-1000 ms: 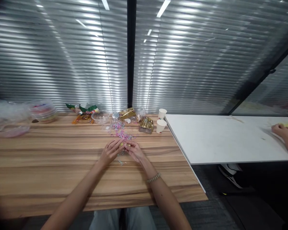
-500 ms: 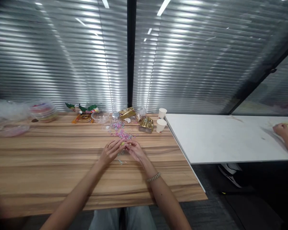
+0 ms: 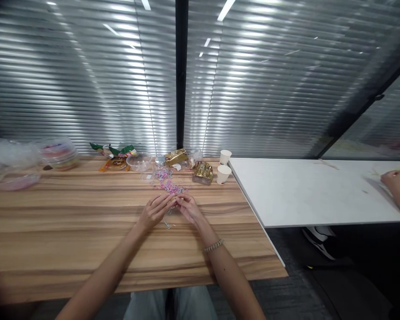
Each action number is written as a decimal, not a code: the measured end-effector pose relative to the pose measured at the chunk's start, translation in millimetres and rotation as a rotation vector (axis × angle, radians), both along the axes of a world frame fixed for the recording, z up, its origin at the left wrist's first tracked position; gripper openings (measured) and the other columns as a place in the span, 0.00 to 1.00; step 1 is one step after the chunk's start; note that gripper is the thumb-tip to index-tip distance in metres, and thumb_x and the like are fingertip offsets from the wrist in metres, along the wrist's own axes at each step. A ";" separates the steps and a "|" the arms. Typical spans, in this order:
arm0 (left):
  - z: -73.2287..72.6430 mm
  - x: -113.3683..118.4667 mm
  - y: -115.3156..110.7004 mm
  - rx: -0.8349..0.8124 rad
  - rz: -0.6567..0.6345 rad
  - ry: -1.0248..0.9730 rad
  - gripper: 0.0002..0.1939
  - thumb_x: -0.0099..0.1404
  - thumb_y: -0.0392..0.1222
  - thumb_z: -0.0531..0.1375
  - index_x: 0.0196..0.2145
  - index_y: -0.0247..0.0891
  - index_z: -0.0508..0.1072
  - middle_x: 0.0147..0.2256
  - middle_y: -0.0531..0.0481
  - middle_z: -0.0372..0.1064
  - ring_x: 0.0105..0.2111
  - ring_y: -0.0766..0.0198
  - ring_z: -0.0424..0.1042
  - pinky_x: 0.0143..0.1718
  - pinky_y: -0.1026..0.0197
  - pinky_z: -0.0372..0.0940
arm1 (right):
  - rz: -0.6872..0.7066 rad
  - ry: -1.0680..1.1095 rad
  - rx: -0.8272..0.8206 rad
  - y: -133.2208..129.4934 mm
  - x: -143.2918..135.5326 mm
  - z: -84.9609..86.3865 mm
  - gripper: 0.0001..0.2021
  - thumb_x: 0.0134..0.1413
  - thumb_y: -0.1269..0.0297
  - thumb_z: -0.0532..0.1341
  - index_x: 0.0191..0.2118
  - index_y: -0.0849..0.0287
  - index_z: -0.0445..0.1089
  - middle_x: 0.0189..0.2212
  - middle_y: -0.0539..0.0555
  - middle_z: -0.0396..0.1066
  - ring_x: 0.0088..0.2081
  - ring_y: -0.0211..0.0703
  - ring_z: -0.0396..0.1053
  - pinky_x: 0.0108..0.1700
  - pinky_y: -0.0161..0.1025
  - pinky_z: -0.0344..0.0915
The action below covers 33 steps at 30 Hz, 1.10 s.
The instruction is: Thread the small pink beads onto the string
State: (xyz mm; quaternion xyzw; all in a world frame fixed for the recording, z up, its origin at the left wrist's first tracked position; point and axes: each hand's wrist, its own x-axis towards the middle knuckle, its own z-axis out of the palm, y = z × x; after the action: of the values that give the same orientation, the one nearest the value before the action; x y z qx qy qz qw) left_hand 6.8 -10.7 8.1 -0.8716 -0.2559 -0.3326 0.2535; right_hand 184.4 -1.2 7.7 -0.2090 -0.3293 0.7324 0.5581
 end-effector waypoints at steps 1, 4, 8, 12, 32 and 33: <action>0.3 -0.3 0.5 -0.005 -0.008 0.002 0.23 0.65 0.29 0.50 0.57 0.37 0.58 0.53 0.45 0.64 0.57 0.63 0.58 0.58 0.55 0.54 | -0.009 -0.005 0.002 1.1 0.6 -0.2 0.09 0.37 0.68 0.70 0.29 0.56 0.73 0.29 0.48 0.73 0.31 0.35 0.67 0.37 0.34 0.64; 0.5 -1.4 2.5 -0.032 -0.031 0.002 0.23 0.65 0.29 0.49 0.57 0.36 0.58 0.53 0.44 0.64 0.57 0.63 0.58 0.56 0.55 0.57 | -0.033 -0.029 0.015 3.8 2.2 0.4 0.08 0.39 0.66 0.69 0.30 0.56 0.72 0.29 0.49 0.72 0.30 0.35 0.67 0.36 0.34 0.64; -0.1 -1.0 3.7 -0.073 -0.062 -0.009 0.23 0.65 0.29 0.48 0.58 0.36 0.57 0.53 0.43 0.64 0.57 0.62 0.57 0.55 0.54 0.59 | -0.070 -0.024 0.017 5.1 3.3 2.3 0.09 0.39 0.64 0.69 0.31 0.57 0.72 0.29 0.49 0.71 0.30 0.35 0.66 0.36 0.34 0.63; 0.8 2.0 2.1 -0.105 -0.081 -0.011 0.23 0.65 0.29 0.48 0.58 0.36 0.57 0.54 0.43 0.63 0.58 0.61 0.57 0.56 0.53 0.58 | -0.080 -0.004 0.001 5.7 2.6 1.2 0.07 0.41 0.64 0.68 0.29 0.57 0.71 0.29 0.48 0.71 0.30 0.34 0.66 0.36 0.33 0.63; 3.2 -5.6 0.2 -0.188 -0.146 -0.045 0.25 0.67 0.29 0.46 0.61 0.37 0.49 0.56 0.43 0.61 0.57 0.61 0.57 0.54 0.52 0.62 | -0.088 -0.088 0.002 5.9 3.2 -2.5 0.10 0.40 0.64 0.68 0.33 0.58 0.73 0.33 0.51 0.74 0.32 0.37 0.70 0.38 0.36 0.66; 2.5 -6.2 0.6 -0.190 -0.142 -0.058 0.25 0.67 0.29 0.46 0.61 0.37 0.49 0.56 0.43 0.60 0.57 0.61 0.58 0.54 0.53 0.62 | -0.092 -0.086 0.004 6.3 3.5 -2.9 0.10 0.40 0.65 0.68 0.33 0.58 0.73 0.33 0.51 0.74 0.32 0.37 0.70 0.38 0.36 0.67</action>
State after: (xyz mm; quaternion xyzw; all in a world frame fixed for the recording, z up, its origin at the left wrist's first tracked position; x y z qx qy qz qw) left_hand 0.6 -10.2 10.6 -0.8977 -0.2311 -0.3489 0.1380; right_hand 187.9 5.1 4.9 -0.2542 -0.3446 0.6955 0.5770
